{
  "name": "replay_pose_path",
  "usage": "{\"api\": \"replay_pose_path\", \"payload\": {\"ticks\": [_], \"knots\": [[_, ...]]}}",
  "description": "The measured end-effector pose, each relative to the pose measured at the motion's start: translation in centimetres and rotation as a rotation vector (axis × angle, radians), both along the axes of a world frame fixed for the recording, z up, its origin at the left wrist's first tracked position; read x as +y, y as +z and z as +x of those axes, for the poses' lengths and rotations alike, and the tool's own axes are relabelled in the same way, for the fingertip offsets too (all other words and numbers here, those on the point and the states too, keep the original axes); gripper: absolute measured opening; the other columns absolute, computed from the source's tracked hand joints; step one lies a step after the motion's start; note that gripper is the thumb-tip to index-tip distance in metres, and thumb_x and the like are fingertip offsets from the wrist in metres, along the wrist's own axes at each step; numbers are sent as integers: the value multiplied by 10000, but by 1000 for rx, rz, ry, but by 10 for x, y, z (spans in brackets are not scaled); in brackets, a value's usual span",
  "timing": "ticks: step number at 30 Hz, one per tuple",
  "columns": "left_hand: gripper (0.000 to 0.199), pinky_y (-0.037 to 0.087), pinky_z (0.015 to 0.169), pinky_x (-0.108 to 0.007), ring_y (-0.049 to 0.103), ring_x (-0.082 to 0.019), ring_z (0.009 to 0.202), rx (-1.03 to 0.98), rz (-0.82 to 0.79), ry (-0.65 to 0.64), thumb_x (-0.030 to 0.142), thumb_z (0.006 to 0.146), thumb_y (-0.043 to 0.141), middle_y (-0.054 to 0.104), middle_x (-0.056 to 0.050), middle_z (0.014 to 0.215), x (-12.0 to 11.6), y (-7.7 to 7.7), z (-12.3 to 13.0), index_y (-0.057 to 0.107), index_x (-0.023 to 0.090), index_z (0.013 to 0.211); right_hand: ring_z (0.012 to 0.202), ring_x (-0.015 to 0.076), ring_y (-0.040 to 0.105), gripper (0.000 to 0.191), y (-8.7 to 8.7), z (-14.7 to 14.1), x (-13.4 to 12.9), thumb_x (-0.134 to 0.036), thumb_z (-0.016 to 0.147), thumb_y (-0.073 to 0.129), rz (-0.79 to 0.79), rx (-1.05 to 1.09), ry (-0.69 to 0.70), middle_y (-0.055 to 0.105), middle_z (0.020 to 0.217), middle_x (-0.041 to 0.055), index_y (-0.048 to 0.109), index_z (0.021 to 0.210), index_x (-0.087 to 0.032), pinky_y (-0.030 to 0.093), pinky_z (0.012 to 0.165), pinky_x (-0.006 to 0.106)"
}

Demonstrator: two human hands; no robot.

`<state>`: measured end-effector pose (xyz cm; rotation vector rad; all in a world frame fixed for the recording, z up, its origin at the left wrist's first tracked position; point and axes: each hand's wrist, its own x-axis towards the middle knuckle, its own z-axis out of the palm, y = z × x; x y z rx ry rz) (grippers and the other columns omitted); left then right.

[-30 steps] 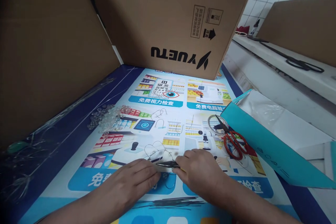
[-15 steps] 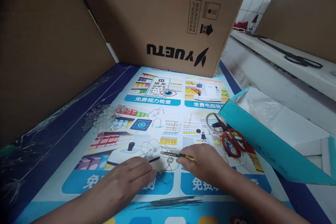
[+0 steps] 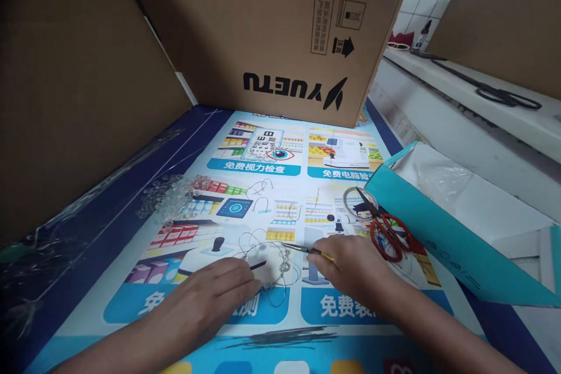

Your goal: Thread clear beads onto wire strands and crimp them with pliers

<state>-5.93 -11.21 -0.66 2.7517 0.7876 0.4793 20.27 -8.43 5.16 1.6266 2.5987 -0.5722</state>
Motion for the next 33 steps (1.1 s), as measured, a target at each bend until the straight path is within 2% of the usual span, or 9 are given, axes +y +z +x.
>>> {"api": "replay_pose_path", "payload": {"ticks": [8,12,16,22,26,33], "knots": [[284,492,791,-357,554,-188,897,-33,-10,-15,71,865,385,624,-77,918,3,2,0,548,158,1080,762,204,582,318,-16,9,7,-372,884,383,228,-271,20,636,788,95,628,879,-169,357,604,262],[279,500,781,-359,555,-189,898,-36,0,-22,83,872,379,625,-78,911,4,2,1,549,159,1080,798,205,577,313,-19,13,3,-365,880,400,300,-189,32,634,826,106,627,937,-158,392,663,279],[289,496,794,-374,549,-196,912,-13,-8,-12,86,872,386,619,-74,955,3,1,1,533,164,1108,866,224,558,294,-13,7,-9,-354,874,415,403,-88,50,627,926,111,613,991,-170,403,758,337],[260,501,784,-362,557,-185,890,-21,26,1,92,865,401,627,-69,944,1,2,2,561,162,1058,890,224,540,284,-12,-3,-17,-342,876,416,303,-117,105,617,910,97,599,1032,-192,398,787,354],[263,502,784,-369,560,-191,905,-27,32,1,98,867,402,628,-76,937,1,2,2,560,167,1065,897,231,528,260,-17,0,-14,-317,870,431,299,-176,75,608,890,100,608,1008,-184,385,793,364],[259,504,798,-354,555,-185,931,-25,27,-13,96,873,399,627,-74,958,1,3,2,553,162,1071,902,233,514,249,-17,3,-14,-320,865,438,281,-147,103,599,901,93,610,995,-194,366,808,370]]}}
